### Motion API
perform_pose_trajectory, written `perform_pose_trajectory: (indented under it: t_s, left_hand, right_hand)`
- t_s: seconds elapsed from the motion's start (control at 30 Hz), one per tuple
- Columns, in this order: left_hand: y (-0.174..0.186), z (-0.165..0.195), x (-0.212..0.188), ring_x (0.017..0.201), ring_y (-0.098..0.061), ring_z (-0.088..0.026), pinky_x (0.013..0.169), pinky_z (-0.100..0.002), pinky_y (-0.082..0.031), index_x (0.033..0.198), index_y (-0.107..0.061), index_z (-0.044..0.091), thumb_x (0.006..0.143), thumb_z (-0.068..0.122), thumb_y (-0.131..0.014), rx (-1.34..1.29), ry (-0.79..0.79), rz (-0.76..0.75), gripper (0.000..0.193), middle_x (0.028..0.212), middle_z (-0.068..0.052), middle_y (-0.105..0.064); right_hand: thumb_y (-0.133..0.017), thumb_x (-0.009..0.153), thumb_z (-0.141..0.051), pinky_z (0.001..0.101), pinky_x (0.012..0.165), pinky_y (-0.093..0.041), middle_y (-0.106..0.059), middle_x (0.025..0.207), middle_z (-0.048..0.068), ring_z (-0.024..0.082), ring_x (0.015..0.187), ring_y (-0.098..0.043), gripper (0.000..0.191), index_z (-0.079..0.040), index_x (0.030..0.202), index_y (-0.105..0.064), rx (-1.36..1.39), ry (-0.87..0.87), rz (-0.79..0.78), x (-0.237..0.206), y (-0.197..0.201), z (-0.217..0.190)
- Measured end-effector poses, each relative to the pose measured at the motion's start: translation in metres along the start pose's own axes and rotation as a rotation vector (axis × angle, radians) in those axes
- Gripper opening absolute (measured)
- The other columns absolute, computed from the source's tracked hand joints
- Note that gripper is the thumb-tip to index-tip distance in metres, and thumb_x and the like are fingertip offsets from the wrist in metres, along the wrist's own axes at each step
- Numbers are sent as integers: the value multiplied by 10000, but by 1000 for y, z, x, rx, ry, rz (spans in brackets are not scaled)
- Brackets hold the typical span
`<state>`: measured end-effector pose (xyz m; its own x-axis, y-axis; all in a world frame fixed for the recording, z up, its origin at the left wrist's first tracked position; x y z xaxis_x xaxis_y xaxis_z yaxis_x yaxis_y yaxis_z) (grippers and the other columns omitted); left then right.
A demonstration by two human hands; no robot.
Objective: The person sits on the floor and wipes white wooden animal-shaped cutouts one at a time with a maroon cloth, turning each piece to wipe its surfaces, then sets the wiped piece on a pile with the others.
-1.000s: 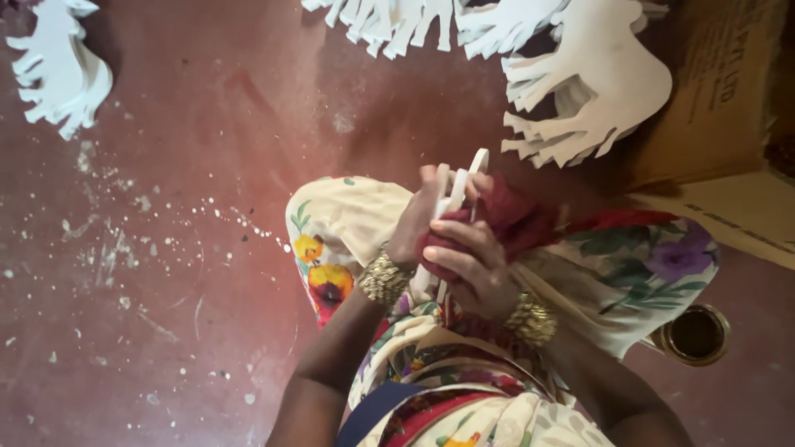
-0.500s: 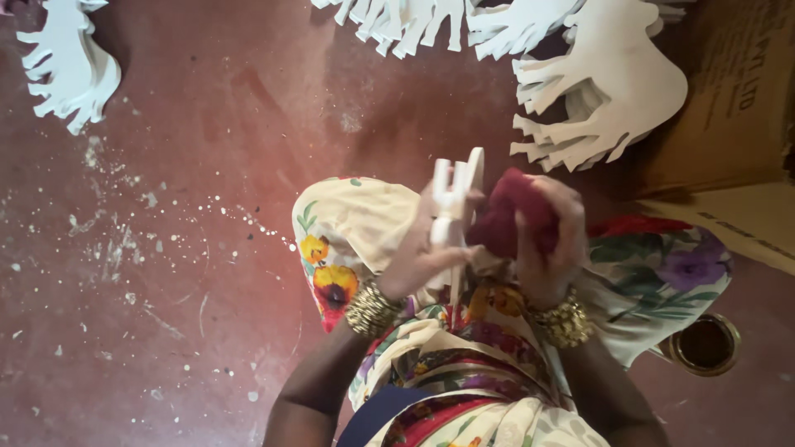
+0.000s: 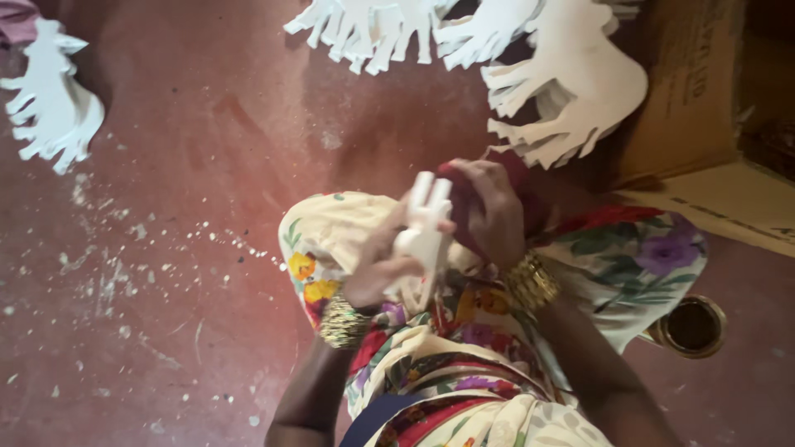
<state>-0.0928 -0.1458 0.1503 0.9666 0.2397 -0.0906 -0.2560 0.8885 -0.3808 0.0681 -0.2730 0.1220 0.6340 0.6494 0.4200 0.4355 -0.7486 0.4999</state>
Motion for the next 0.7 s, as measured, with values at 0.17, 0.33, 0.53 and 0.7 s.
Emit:
perform_pose_trajectory:
  t_s: [0.17,0.33,0.53,0.7]
  left_hand:
    - [37,21,-20,1210,-634,-259,989,-362,-518,1576,-308,-26,640,-83,-633,-114,10,88,993,1297,-202,-664]
    - [75,47,-23,1257,-622,-323,1177,-399,-460,1563,-345,-158,594,-13,-652,-160,-136,76,1027,1233,-225,-679]
    - [108,58,9,1327,-590,-361,1177,-421,-454,1635,-251,-111,602,19,-670,-318,-168,-65,1123,1201,-242,-644]
    - [155,36,42,1248,-599,-379,1110,-428,-473,1629,-234,-119,798,198,-787,-588,-197,-106,1048,1335,-280,-631]
  right_hand:
    - [-585,853,-4,479,963,-506,-649,1282,196,408,1152,-623,500,-136,1327,-678,-237,-349,-64,-21,4,116]
    - [-674,928,-233,435,1019,-509,-676,1271,158,336,1176,-651,431,-158,1351,-640,-429,-344,-398,-23,32,130]
    - [-589,1037,-112,405,1076,-423,-624,1358,145,249,1280,-553,364,37,1369,-579,454,-234,-328,21,53,75]
    - [-571,989,-68,287,961,-517,-669,1253,50,116,1124,-635,393,-20,1379,-556,810,-558,-334,51,27,65]
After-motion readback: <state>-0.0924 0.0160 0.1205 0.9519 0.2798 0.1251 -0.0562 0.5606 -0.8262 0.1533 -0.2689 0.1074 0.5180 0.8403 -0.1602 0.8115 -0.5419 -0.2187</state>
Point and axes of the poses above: each hand's wrist, its own x-axis towards the middle knuckle, its own y-axis out of the back of the hand, z = x × y, the point moved 1 cm from there along x, towards the middle knuckle
